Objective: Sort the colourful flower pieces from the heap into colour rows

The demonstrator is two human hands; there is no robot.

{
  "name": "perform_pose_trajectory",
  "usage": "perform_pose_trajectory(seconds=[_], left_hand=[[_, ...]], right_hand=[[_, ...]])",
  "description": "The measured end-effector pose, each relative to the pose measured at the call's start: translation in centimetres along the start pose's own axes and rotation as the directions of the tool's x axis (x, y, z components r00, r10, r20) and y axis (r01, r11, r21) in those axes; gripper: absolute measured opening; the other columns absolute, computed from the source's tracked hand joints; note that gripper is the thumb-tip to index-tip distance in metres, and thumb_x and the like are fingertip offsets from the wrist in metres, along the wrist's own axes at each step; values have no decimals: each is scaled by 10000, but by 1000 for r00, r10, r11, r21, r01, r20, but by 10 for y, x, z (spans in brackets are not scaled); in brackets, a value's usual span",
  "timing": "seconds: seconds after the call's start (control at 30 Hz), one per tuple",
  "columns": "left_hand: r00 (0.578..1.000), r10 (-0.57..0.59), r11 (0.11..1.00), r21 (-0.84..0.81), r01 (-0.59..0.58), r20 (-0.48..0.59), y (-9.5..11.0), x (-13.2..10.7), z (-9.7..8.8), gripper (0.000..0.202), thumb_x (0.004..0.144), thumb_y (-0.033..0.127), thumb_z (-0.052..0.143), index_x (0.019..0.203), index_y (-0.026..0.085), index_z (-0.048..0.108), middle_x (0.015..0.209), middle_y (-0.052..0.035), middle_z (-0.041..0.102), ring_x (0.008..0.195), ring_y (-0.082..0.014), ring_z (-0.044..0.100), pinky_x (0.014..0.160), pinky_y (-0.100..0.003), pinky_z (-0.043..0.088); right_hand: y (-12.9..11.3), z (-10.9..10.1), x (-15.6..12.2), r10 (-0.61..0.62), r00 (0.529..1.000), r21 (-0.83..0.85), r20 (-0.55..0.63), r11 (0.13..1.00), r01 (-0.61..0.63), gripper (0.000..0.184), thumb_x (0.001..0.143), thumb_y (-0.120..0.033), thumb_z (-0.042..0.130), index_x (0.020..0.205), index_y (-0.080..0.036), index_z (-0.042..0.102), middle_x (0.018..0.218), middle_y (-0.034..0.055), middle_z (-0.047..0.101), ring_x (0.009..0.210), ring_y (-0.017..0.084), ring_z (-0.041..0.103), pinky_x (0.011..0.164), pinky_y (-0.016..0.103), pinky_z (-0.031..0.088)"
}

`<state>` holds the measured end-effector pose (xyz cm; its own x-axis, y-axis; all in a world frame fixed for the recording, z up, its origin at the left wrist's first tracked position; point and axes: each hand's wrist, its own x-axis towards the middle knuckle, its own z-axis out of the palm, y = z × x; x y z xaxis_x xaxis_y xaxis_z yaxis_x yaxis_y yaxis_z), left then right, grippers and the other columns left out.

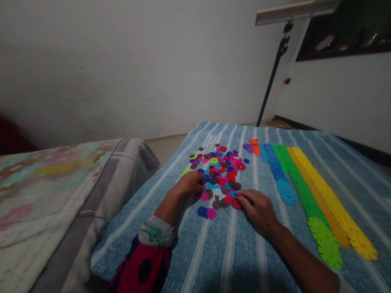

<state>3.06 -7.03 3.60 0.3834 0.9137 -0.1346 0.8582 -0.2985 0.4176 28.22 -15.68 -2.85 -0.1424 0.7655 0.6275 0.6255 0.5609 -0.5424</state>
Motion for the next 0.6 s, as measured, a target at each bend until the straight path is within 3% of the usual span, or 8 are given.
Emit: perform_pose_trajectory(seconds=[0.2,0.33,0.47,0.6], left_hand=[[999,50,978,-204,-49,-1,-4,1,-1,54,608,128,594,564,147,569,519,36,495,517,-93,429,532,-237,296],[998,66,902,-426,-63,-7,0,2,5,104,613,191,641,570,137,562,521,40,500,502,-72,417,508,-213,305],[996,83,762,-641,-91,-44,19,2,21,162,619,259,677,620,135,574,556,23,548,518,-83,475,503,-203,347],[991,132,654,-749,-105,-24,43,-1,39,183,625,274,706,631,133,588,534,18,561,479,-82,479,465,-194,343]], right_hand=[[0,2,-1,7,1000,-23,14,1000,-7,242,945,-278,497,885,-207,721,862,64,750,790,210,690,736,343,500],[-1,4,-1,-7,1000,-25,13,1000,7,246,949,-277,498,875,-204,720,861,67,748,788,210,684,740,338,495],[-1,5,0,-29,999,-30,36,999,30,239,955,-275,501,891,-201,719,821,56,738,762,203,673,727,327,488],[0,5,0,-35,998,-30,57,999,37,217,949,-269,523,902,-194,722,828,58,736,761,203,672,732,325,493]])
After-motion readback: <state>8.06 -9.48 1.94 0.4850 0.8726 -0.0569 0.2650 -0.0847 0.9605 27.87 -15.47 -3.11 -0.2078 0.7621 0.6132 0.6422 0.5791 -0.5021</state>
